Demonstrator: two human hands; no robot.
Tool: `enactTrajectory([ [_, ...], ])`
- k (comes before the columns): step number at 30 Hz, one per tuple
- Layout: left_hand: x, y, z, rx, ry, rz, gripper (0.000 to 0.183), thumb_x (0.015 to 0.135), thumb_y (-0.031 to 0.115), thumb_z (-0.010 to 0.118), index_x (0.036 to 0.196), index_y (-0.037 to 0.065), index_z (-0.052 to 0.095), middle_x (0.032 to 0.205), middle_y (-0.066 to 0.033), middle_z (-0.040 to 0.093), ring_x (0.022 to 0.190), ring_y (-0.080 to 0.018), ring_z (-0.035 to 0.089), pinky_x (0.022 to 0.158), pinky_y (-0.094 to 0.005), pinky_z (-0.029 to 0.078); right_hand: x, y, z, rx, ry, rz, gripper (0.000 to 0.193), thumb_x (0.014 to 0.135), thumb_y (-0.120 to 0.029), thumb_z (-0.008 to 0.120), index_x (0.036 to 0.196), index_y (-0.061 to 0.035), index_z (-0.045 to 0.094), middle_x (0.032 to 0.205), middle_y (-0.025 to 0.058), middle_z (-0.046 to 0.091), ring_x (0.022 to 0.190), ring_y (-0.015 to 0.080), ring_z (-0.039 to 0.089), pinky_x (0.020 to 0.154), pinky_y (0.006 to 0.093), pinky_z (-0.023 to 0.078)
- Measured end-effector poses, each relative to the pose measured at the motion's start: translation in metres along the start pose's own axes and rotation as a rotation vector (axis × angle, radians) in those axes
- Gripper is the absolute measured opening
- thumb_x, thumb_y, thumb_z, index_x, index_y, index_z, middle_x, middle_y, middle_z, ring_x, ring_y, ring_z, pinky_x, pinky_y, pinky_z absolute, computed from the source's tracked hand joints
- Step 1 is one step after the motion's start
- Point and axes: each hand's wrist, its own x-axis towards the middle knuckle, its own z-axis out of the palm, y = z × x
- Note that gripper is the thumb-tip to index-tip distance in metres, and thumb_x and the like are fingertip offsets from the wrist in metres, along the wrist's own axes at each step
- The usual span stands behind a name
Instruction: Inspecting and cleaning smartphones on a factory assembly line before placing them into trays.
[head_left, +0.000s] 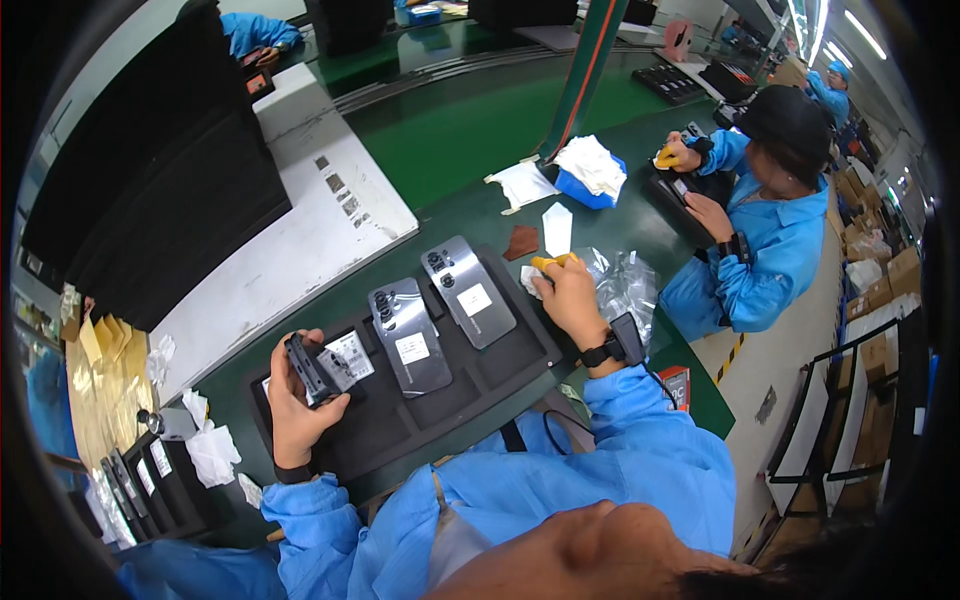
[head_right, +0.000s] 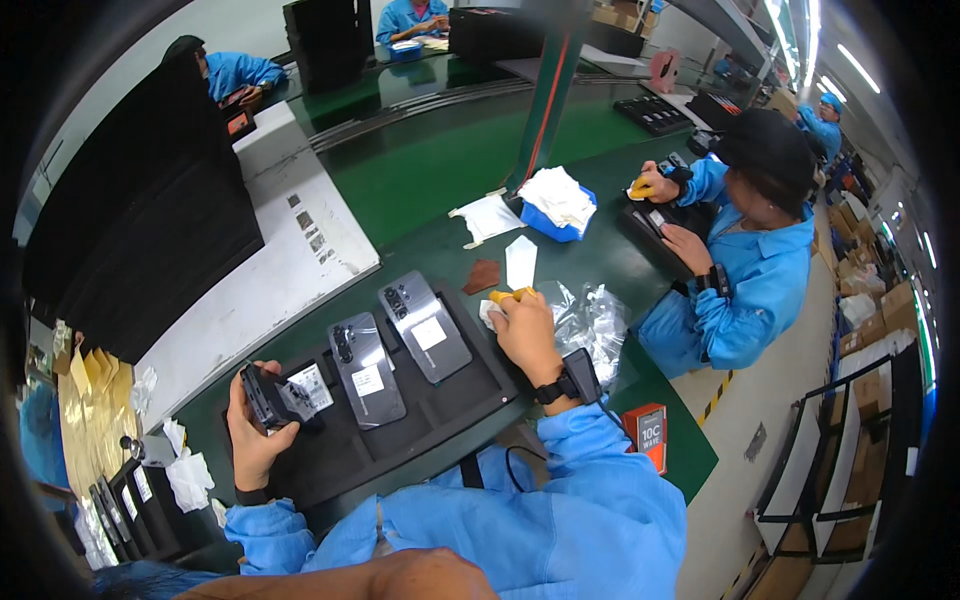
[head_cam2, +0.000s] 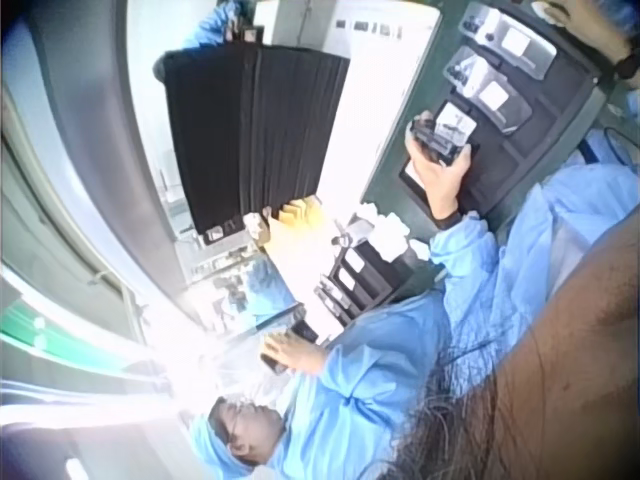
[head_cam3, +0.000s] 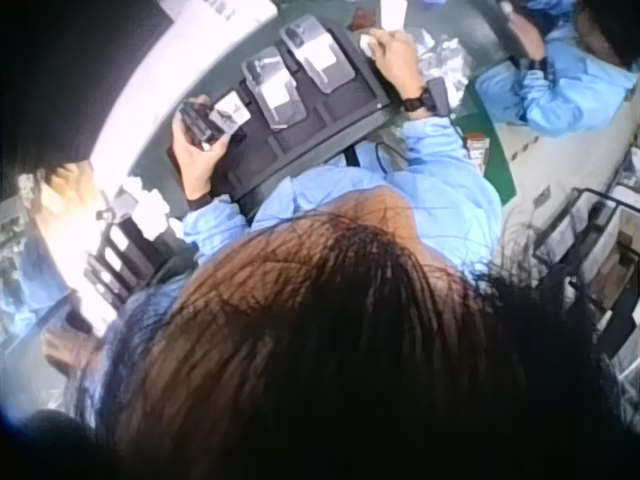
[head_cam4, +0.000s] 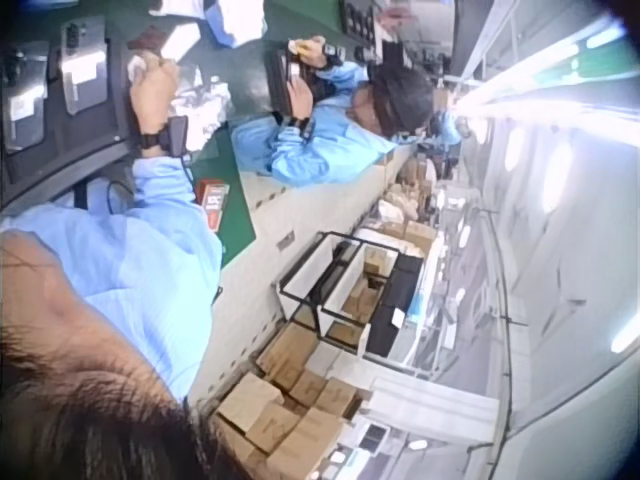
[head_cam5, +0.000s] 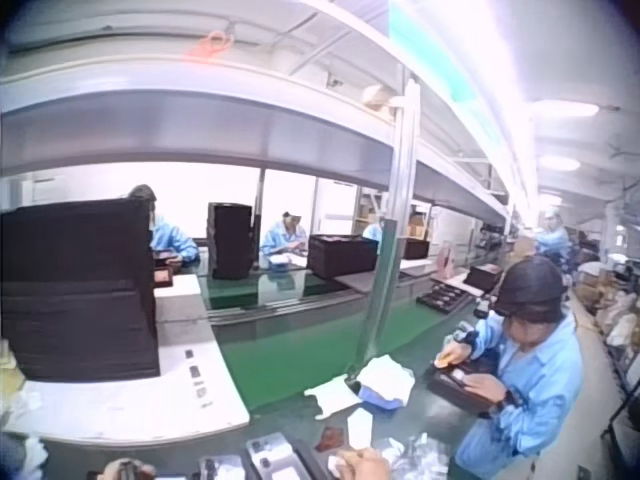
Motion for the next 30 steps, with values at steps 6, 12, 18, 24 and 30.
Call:
enactTrajectory([
  [6, 0.000, -0.002, -0.003, -0.011, -0.016, -0.005, 0.094, 0.061, 0.006, 0.083, 0.144, 0.003, 0.039, 0.137, -0.0157, 0.054, 0.130, -0.0254, 0.052, 0.111, -0.0368, 0.041, -0.001, -0.004, 0.007, 0.003, -0.029, -0.080, 0.016, 0.081, -0.018, 0.073, 0.090, -0.0041, 0.073, 0.089, 0.0180, 0.066, 0.089, 0.0383, 0.061, 0.077, 0.0484, 0.049],
  [12, -0.008, -0.002, -0.007, 0.037, -0.020, 0.028, 0.095, 0.066, 0.013, 0.086, 0.146, 0.002, 0.038, 0.137, -0.0142, 0.055, 0.132, -0.0254, 0.051, 0.111, -0.0369, 0.038, 0.012, -0.004, 0.017, 0.035, 0.020, -0.062, 0.009, 0.079, -0.002, 0.064, 0.085, 0.0008, 0.069, 0.085, 0.0222, 0.066, 0.084, 0.0416, 0.061, 0.077, 0.0507, 0.048],
  [18, -0.003, 0.000, -0.005, 0.064, -0.108, 0.082, 0.095, 0.066, 0.004, 0.084, 0.147, 0.003, 0.036, 0.141, -0.0153, 0.052, 0.136, -0.0255, 0.048, 0.116, -0.0394, 0.034, 0.028, -0.080, -0.042, 0.495, 0.008, -0.204, 0.019, 0.091, -0.003, 0.062, 0.108, 0.0019, 0.070, 0.090, 0.0153, 0.063, 0.086, 0.0288, 0.059, 0.076, 0.0367, 0.046],
  [24, -0.003, 0.005, -0.003, 0.124, -0.085, 0.106, 0.089, 0.064, 0.004, 0.083, 0.144, 0.002, 0.042, 0.136, -0.0136, 0.054, 0.132, -0.0243, 0.050, 0.116, -0.0371, 0.036, 0.009, -0.224, -0.058, 0.596, -0.215, -0.861, 0.039, 0.073, 0.004, 0.069, 0.108, -0.0133, 0.075, 0.097, 0.0106, 0.061, 0.092, 0.0308, 0.058, 0.090, 0.0459, 0.045],
  [30, -0.009, 0.001, -0.010, 0.131, -0.057, 0.154, 0.089, 0.062, 0.007, 0.085, 0.142, 0.000, 0.044, 0.131, -0.0159, 0.057, 0.126, -0.0263, 0.056, 0.110, -0.0373, 0.042, 0.017, -0.259, -0.040, 0.430, -0.228, -1.087, 0.042, 0.069, 0.000, 0.065, 0.107, -0.0145, 0.075, 0.095, 0.0097, 0.061, 0.091, 0.0314, 0.056, 0.092, 0.0502, 0.042],
])
